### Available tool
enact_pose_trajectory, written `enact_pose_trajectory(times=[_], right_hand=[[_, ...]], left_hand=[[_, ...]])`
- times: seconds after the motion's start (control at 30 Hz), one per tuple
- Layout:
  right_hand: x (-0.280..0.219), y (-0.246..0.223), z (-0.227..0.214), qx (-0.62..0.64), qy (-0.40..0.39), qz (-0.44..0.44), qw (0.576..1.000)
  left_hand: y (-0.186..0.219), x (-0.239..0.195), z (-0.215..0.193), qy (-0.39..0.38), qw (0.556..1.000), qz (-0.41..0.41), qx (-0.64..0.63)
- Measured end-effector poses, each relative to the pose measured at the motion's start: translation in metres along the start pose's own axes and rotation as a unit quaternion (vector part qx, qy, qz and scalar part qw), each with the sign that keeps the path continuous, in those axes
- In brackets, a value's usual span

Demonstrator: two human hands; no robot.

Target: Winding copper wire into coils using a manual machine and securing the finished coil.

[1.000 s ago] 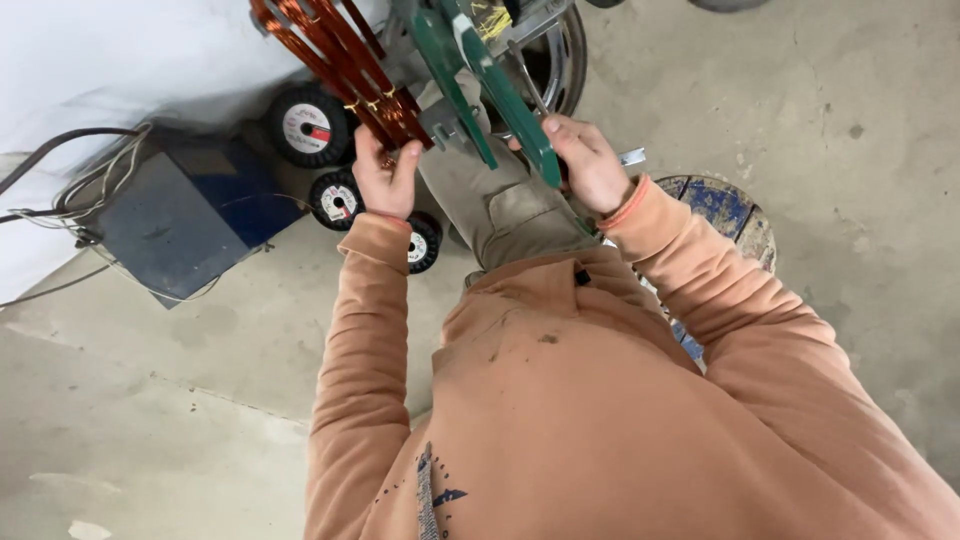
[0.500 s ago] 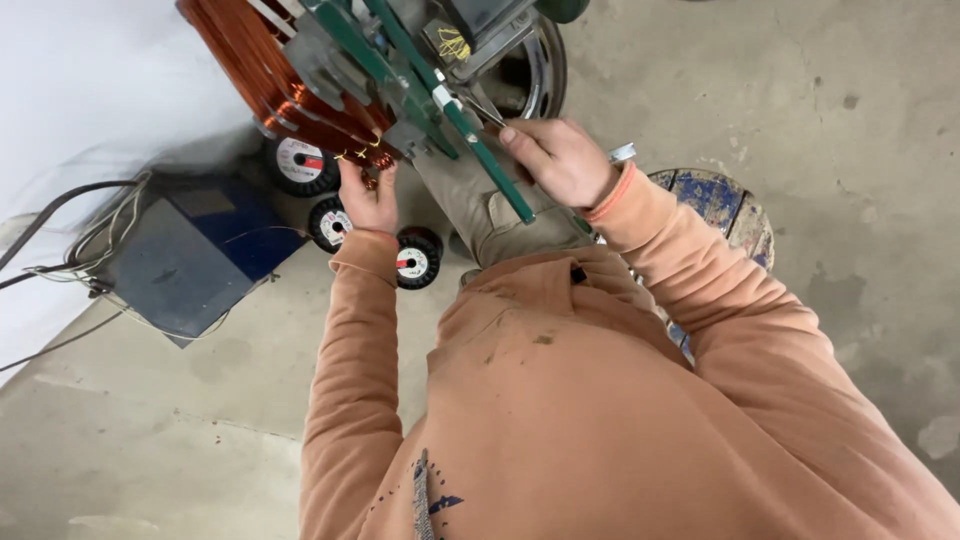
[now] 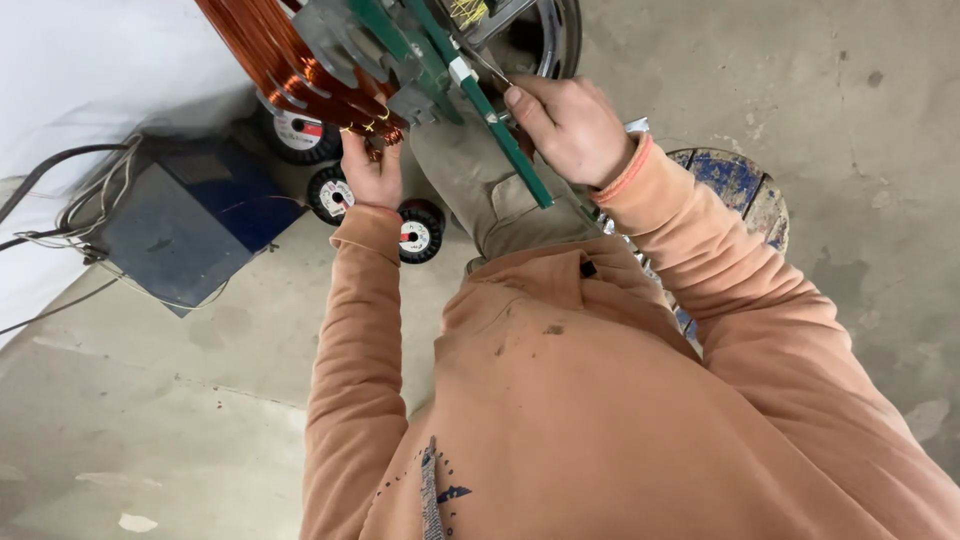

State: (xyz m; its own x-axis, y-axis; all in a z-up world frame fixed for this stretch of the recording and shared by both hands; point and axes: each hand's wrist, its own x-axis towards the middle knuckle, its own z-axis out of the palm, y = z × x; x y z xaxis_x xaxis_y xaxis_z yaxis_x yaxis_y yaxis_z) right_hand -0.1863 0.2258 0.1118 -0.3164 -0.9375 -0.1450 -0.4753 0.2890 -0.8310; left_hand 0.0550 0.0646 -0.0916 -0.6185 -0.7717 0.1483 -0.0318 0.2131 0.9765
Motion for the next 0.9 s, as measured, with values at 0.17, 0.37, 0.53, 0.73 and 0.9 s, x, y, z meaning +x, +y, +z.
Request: enact_pose_trajectory(times=[0.17, 0.37, 0.53, 0.73, 0.9], right_hand=[[0.004, 0.007, 0.005, -0.022, 0.008, -0.006, 1.000], [0.003, 0.012, 0.015, -0.006, 0.023, -0.002, 1.000], [0.001, 0.024, 0.030, 0.053, 0.046, 0.002, 0.997], [0.000, 0.061, 0.048, 0.149, 0.010, 0.022, 0.989], [-0.001, 0.060, 0.044, 0.342, -0.062, 0.054, 0.936]], left_hand=[[-0.009, -0.002, 0.003, 0.009, 1.000, -0.020, -0.012], [0.008, -0.003, 0.007, 0.018, 0.999, -0.026, -0.030], [0.007, -0.001, 0.004, 0.008, 0.993, -0.044, -0.110], [0.007, 0.001, 0.001, 0.000, 0.990, -0.055, -0.133], [0.008, 0.000, 0.000, -0.016, 0.993, -0.038, -0.112]])
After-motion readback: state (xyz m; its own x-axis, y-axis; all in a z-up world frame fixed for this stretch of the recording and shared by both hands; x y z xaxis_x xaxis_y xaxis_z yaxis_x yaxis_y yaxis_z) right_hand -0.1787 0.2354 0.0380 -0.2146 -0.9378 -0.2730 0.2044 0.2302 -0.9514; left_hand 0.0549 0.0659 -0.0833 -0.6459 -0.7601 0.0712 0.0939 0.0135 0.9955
